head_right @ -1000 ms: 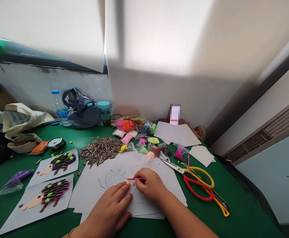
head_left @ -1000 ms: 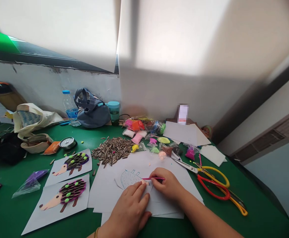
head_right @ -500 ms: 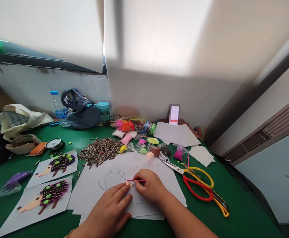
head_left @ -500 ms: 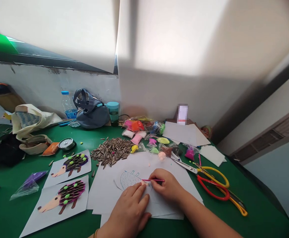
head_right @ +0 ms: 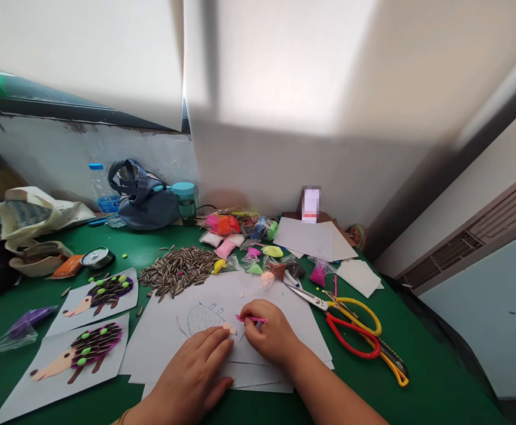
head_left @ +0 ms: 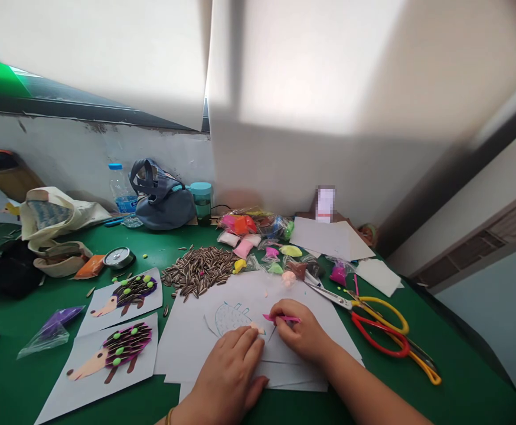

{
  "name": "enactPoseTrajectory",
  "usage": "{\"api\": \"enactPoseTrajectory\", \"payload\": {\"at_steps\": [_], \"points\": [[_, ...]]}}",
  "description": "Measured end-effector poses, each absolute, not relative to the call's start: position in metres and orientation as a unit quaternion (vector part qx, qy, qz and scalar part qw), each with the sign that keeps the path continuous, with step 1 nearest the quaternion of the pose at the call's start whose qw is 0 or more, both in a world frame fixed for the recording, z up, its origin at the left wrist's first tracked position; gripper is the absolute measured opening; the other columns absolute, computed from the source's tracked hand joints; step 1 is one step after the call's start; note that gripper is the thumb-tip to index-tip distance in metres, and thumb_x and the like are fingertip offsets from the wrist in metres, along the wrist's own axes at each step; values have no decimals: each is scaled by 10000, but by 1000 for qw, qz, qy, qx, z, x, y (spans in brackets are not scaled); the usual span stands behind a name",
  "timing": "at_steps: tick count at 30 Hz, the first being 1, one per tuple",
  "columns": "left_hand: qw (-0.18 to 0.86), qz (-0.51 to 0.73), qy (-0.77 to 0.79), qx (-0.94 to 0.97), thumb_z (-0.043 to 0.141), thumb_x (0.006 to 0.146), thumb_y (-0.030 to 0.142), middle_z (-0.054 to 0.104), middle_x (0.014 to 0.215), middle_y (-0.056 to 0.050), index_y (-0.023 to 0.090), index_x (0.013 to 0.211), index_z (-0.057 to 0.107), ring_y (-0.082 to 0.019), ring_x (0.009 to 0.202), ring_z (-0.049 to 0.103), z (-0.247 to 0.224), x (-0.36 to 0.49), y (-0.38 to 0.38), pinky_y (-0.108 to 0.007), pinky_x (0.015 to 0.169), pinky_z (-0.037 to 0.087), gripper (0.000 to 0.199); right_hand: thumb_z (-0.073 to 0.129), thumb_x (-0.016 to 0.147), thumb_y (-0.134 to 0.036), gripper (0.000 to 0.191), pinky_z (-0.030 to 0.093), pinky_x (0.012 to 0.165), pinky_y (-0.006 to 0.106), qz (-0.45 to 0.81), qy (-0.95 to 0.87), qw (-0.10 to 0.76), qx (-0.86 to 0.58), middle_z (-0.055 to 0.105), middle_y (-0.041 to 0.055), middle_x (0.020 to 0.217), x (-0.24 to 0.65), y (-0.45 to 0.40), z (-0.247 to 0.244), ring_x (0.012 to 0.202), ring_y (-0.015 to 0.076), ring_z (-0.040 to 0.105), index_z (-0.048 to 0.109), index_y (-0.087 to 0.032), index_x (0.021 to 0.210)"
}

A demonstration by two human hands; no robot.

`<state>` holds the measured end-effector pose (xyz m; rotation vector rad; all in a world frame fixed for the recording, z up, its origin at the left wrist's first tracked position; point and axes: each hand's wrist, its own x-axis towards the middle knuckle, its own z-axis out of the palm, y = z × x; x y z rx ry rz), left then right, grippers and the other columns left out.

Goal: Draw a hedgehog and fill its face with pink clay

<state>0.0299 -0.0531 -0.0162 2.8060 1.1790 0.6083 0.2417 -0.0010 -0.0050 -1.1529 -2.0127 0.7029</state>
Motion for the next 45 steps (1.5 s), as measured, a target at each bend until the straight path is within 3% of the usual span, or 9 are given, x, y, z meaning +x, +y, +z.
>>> {"api": "enactPoseTrajectory", "payload": {"at_steps": [8,13,45], "points": [[2,198,385,902,685,786,290,614,1329,-135,154,1250,585,-323,1166,593,-24,29,-53,-471,962,525,494,521,811,-139,119,435,676,273,237,-784,301,-488,648,17,804,239,2,-11,731,163,579,601,-215,855],[-12,183,379,907,666,787,264,616,1329,-149,136,1249,594,-318,1155,605,-23,30,-53,-467,955,536,485,554,805,-157,84,393,640,266,204,-800,274,-494,623,13,741,241,3,-11,695,158,549,592,-209,752],[-44,152,367,917,652,788,275,613,1321,-199,55,1269,594,-332,1170,610,-21,32,-53,-450,960,545,532,555,801,-123,94,386,687,277,177,-835,292,-431,620,12,736,228,0,-22,743,165,546,592,-200,764]]}}
